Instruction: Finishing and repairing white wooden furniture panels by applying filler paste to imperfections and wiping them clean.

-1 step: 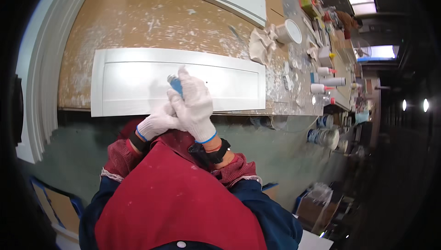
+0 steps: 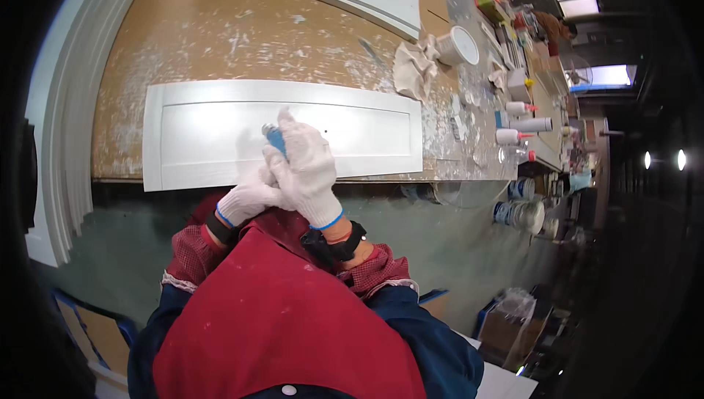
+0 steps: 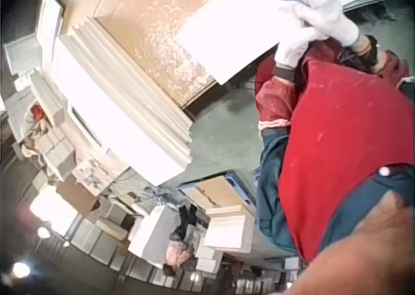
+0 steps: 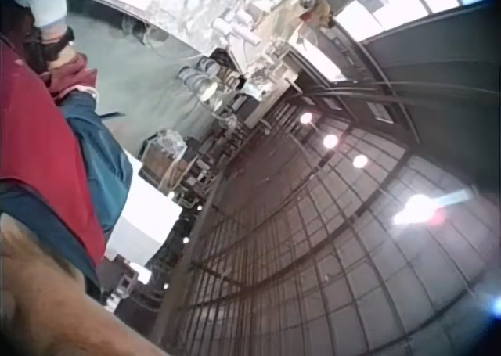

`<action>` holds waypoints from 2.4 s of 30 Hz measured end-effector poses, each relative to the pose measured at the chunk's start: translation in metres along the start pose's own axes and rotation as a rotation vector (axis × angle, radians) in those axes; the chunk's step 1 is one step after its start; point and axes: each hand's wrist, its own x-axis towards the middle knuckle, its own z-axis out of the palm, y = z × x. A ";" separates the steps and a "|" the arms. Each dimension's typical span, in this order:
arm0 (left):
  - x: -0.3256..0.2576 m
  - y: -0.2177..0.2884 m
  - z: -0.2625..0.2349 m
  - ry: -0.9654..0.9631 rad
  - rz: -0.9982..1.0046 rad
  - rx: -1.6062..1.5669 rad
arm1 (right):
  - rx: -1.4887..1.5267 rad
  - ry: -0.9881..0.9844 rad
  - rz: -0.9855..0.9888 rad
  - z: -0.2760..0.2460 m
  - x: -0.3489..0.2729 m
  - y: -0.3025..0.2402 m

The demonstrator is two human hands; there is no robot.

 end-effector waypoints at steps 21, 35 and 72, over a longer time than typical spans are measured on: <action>0.073 0.052 0.055 0.389 0.024 0.429 | -0.513 -0.080 0.260 -0.126 0.072 0.240; 0.177 0.061 0.031 0.268 0.072 1.769 | -0.527 0.196 -0.044 -0.210 0.059 0.245; 0.202 0.039 -0.004 0.229 0.109 1.602 | -0.564 -0.226 0.966 -0.108 -0.073 0.194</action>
